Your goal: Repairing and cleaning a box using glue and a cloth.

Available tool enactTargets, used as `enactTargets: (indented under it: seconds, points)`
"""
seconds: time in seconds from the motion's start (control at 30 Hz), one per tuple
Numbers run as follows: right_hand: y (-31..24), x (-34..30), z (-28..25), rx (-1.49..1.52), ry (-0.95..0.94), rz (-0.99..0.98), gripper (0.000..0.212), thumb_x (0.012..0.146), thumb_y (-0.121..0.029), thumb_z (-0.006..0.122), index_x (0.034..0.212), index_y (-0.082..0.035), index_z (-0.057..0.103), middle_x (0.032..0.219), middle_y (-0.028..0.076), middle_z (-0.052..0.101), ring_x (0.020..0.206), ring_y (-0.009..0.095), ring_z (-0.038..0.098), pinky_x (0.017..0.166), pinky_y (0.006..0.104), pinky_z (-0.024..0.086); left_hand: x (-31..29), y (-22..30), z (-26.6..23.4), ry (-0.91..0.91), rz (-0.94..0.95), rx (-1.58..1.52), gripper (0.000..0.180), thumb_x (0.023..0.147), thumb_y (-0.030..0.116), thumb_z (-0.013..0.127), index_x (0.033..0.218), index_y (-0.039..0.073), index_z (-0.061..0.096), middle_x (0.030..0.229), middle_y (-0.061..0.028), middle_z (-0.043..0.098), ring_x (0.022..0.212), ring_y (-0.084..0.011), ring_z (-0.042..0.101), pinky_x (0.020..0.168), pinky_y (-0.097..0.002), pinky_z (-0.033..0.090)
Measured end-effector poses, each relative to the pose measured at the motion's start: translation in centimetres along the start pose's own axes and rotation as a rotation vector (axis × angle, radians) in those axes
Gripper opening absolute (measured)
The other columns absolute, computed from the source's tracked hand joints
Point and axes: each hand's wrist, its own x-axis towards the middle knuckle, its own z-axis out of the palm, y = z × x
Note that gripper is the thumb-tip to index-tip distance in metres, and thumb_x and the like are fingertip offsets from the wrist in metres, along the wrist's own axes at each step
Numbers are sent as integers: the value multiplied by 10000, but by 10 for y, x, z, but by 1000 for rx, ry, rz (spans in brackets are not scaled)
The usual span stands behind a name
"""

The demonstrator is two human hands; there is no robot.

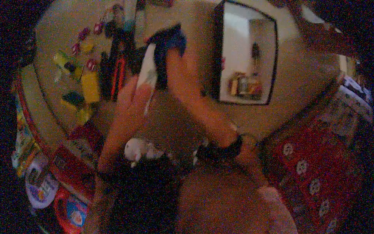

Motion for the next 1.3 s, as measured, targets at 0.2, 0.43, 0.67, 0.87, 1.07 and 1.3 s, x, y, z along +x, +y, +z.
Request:
enactTargets:
  seconds: [0.2, 0.43, 0.67, 0.87, 1.07, 1.3]
  points:
    - [-1, -8, 2, 232, -149, -36, 560, 782, -176, 595, 1248, 1, 341, 1081, 93, 528, 956, 174, 528, 849, 293, 412, 2, 26, -10, -118, -485, -746, 244, 906, 313, 402, 885, 75, 454, 585, 0, 449, 412, -58, 416, 350, -195, 296]
    - [-2, -4, 6, 0, -13, -72, 345, 866, -217, 463, 1141, -10, 481, 1070, 58, 550, 917, 114, 534, 809, 247, 422, -5, 33, 5, -162, -547, -701, 261, 905, 327, 393, 842, 76, 430, 566, -17, 445, 393, -76, 400, 341, -208, 293]
    - [-5, -14, 6, -59, -92, -123, 336, 870, -235, 437, 1119, -18, 499, 1083, 59, 554, 913, 121, 540, 802, 258, 435, -7, 3, -15, -326, -635, -1315, 245, 867, 326, 472, 814, 93, 419, 534, -15, 398, 395, -85, 398, 318, -201, 278]
    - [-8, -6, -4, -80, 106, 181, 350, 909, -270, 339, 1104, -24, 494, 1021, 65, 565, 888, 132, 554, 800, 246, 439, -1, 18, -14, -344, -554, -767, 275, 817, 245, 561, 951, 38, 441, 645, -39, 459, 429, -81, 409, 349, -197, 306]
    - [-9, -10, -7, 280, -161, -73, 475, 912, -424, 283, 1228, -76, 357, 1270, 110, 401, 1113, 193, 445, 938, 342, 367, 1, 9, -22, -242, -417, -931, 374, 832, 251, 543, 1054, 20, 351, 739, -67, 526, 448, -83, 434, 370, -201, 321]
    - [4, -13, -7, 372, -3, -10, 442, 915, -403, 318, 1213, -83, 375, 1114, 79, 501, 987, 205, 530, 843, 355, 445, 4, 6, -19, -207, -361, -896, 277, 885, 255, 456, 1037, 42, 366, 776, -69, 540, 460, -76, 438, 379, -198, 318]
